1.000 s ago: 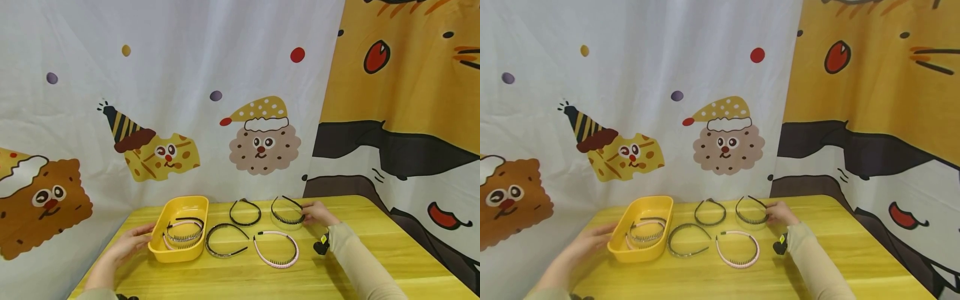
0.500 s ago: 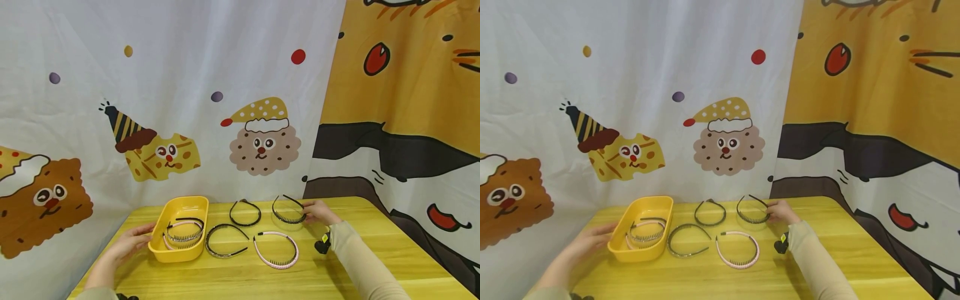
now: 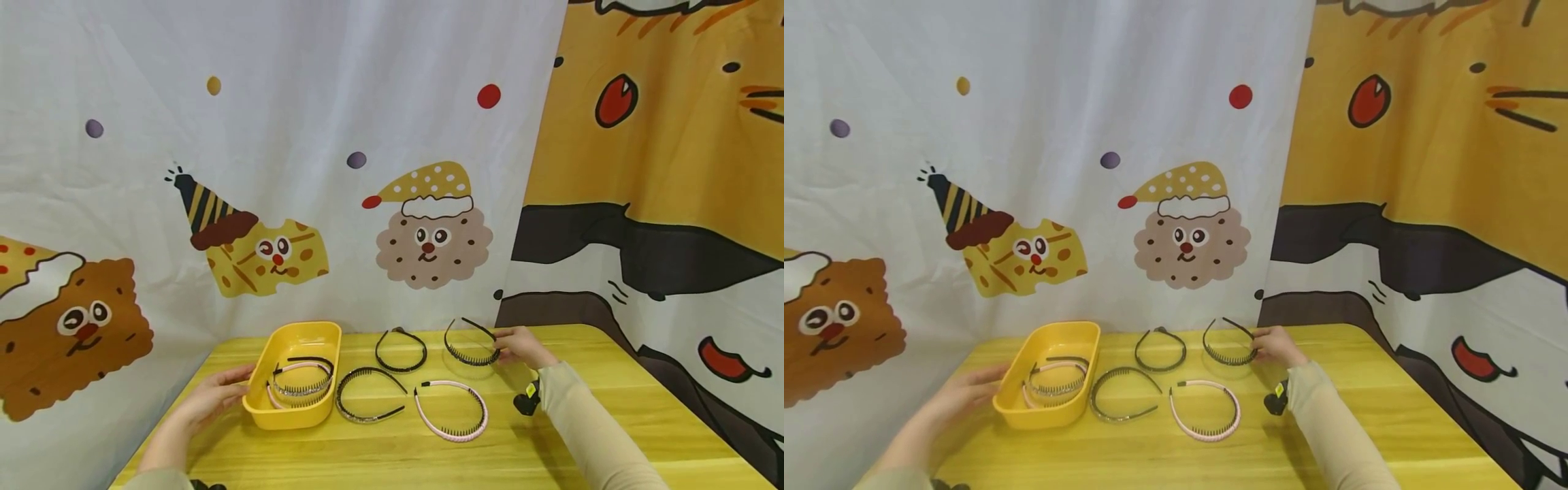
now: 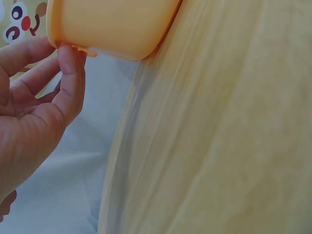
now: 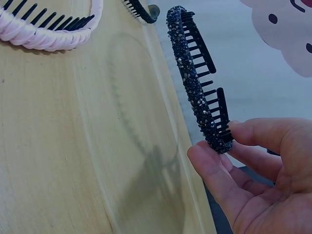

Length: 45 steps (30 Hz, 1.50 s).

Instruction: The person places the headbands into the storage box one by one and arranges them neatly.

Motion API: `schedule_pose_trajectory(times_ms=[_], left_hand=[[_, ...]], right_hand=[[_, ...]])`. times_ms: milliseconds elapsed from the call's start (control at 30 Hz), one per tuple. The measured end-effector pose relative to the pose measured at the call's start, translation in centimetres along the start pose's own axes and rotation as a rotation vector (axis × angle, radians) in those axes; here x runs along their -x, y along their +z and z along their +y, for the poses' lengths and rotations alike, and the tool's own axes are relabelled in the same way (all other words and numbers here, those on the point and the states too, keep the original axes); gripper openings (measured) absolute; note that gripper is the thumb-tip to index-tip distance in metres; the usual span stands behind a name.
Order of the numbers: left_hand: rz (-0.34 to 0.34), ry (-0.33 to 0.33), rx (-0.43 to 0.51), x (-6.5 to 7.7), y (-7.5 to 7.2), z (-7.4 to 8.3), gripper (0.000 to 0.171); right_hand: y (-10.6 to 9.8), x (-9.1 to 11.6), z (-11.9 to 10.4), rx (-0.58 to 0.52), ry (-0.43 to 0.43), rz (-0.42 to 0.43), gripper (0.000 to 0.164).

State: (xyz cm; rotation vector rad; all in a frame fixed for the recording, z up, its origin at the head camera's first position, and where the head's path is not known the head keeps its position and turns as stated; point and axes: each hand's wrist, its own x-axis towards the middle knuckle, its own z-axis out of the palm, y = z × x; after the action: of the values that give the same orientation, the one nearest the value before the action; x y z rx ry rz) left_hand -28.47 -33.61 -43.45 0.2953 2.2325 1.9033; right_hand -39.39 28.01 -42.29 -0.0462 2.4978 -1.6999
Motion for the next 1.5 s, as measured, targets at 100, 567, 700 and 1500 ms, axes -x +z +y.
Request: schedule_pose_trajectory(times_ms=[100, 567, 700, 1500], left_hand=[[0.005, -0.01, 0.002, 0.0, 0.1, 0.0, 0.064], [0.023, -0.02, -0.002, 0.2, 0.3, 0.3, 0.065], [0.035, -0.026, 0.004, 0.2, 0.4, 0.4, 0.065], [0.021, -0.02, 0.003, 0.0, 0.1, -0.1, 0.065]], right_hand=[[0.0, 0.1, -0.1, -0.002, 0.0, -0.003, 0.052], [0.0, -0.2, -0.2, 0.018, 0.003, 0.0, 0.049], [0.1, -0.1, -0.3, 0.022, 0.004, -0.001, 0.049], [1.1, -0.3, -0.4, -0.008, -0.007, -0.002, 0.046]])
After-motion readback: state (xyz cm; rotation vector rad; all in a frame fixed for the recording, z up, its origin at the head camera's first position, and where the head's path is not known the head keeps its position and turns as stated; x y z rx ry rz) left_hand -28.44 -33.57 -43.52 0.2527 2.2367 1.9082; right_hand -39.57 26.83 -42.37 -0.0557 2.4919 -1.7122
